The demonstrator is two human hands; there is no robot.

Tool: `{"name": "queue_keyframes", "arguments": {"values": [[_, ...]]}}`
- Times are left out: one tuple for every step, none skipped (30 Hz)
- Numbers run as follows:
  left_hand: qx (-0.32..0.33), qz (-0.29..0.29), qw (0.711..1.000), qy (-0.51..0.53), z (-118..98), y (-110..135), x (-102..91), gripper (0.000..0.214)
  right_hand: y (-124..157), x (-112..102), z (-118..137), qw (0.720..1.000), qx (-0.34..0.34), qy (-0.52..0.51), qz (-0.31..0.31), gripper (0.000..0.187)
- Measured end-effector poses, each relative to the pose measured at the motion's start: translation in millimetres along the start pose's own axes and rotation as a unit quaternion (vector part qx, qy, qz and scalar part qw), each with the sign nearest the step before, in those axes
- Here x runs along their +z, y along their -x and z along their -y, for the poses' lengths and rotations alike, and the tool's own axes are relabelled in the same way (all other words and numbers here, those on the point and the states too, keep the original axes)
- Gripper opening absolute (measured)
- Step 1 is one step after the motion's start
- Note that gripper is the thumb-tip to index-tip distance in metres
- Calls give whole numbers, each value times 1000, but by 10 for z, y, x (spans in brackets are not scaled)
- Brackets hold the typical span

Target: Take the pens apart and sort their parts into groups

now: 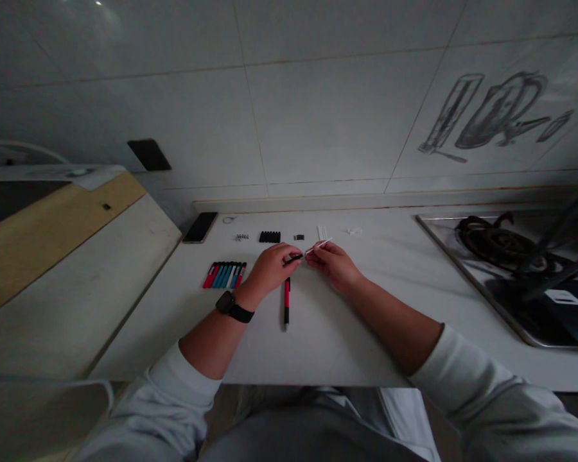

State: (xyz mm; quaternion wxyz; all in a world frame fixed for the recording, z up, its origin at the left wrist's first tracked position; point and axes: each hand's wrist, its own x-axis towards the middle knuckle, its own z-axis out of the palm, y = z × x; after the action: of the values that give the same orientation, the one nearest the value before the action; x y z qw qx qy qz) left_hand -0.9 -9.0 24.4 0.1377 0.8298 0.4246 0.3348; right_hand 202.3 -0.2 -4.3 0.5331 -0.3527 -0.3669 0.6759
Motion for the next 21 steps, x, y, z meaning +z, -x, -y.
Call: {"name": "queue_keyframes", "arguments": {"values": [[3,-1,1000,-3,4,1,1,19,-4,-7,4,1000,1,-2,-4,40],[6,-2,1000,-4,7,1,1,19,-7,-11,5,1000,1,-4,-6,39],[8,-4,1000,-4,10,2,2,19,-9,-13,3,1000,1,-4,-6,39],[10,-5,1000,-1,10,2,1,17,-8,-11,-1,1000,2,-4,-2,40],[10,-7,1000,1,10,1,1,14,-5,-5,-7,1000,2,-3,4,40],[8,-8,1000,2,8,0,0,11,1,3,-14,1000,4,-1,11,40],[5,-10,1000,3,4,-1,-2,7,8,12,-20,1000,5,2,17,40],[3,-12,1000,3,0,-2,-3,5,15,21,-24,1000,6,5,21,41],[0,-14,1000,2,-3,-4,-5,4,20,26,-22,1000,4,9,22,41],[-2,-17,1000,0,-5,-5,-6,4,20,26,-14,1000,-1,14,19,41],[-3,-21,1000,-2,-5,-5,-6,4,14,17,4,1000,-9,20,12,42],[-3,-27,1000,-4,-1,-5,-7,3,-1,-2,31,999,-20,29,1,42],[-4,-32,999,-6,7,-5,-7,3,-25,-31,69,998,-38,45,-13,41],[-4,-37,999,-7,17,-3,-7,3,-57,-72,118,995,-61,68,-28,40],[-4,-41,999,-8,29,-2,-9,2,-98,-121,175,990,-88,101,-43,39],[-4,-44,999,-8,43,-1,-11,2,-144,-177,238,981,-119,146,-54,36],[-5,-46,999,-8,55,-1,-15,2,-194,-236,305,967,-147,198,-67,32],[-5,-48,999,-9,66,-1,-20,2,-246,-295,371,949,-162,257,-82,27],[-5,-51,999,-10,74,-1,-27,1,-300,-348,434,928,-166,321,-93,23],[-5,-55,998,-12,79,-2,-35,1,-353,-394,489,901,-162,388,-105,20],[-4,-60,998,-14,80,-4,-43,2,-406,-430,534,869,-154,455,-115,20]]}}
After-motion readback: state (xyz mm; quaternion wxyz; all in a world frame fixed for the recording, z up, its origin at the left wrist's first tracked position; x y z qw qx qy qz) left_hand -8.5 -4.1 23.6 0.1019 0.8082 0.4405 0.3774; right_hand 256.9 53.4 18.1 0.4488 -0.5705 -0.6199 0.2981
